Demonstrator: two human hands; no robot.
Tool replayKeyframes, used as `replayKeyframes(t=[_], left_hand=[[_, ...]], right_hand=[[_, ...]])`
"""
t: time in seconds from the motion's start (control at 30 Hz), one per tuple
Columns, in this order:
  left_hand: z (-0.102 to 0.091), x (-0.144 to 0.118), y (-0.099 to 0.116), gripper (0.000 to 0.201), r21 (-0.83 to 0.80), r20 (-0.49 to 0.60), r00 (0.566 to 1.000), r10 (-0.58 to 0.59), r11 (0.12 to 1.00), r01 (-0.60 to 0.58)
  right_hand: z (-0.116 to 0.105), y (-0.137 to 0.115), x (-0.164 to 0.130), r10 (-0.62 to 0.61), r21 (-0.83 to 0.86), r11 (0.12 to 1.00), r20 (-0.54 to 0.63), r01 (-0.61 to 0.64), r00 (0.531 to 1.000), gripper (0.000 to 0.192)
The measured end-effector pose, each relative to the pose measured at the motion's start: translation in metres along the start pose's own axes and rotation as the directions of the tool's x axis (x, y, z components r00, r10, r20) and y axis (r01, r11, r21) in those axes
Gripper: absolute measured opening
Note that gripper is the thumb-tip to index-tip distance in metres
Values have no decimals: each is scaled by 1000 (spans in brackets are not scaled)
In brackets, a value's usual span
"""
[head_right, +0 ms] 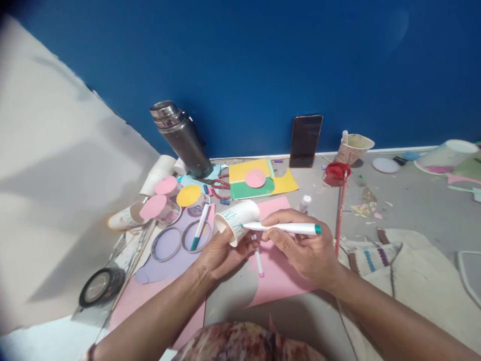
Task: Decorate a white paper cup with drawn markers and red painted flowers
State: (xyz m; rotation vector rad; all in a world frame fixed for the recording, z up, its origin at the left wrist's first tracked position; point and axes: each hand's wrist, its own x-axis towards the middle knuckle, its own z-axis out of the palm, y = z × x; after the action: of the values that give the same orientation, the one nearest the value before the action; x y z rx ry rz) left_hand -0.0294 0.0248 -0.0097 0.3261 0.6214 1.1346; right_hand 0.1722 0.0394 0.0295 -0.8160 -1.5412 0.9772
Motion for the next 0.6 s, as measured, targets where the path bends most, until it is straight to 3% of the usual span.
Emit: replayKeyframes(t=[0.23, 0.47, 0.6], left_hand=[[1, 0, 1, 52, -1, -4, 1000, -8, 1000, 8], [1, -1, 5, 74, 32, 35, 999, -37, 999, 36], [1, -1, 4, 77, 77, 19, 999, -29, 997, 28]], right_hand=[[-2, 5, -3, 85, 21, 996, 24, -85, 996, 15], [0, 8, 2, 55, 111, 993, -86, -45, 995, 17], [0, 10, 8, 151, -93, 982, -115, -162, 982, 23]])
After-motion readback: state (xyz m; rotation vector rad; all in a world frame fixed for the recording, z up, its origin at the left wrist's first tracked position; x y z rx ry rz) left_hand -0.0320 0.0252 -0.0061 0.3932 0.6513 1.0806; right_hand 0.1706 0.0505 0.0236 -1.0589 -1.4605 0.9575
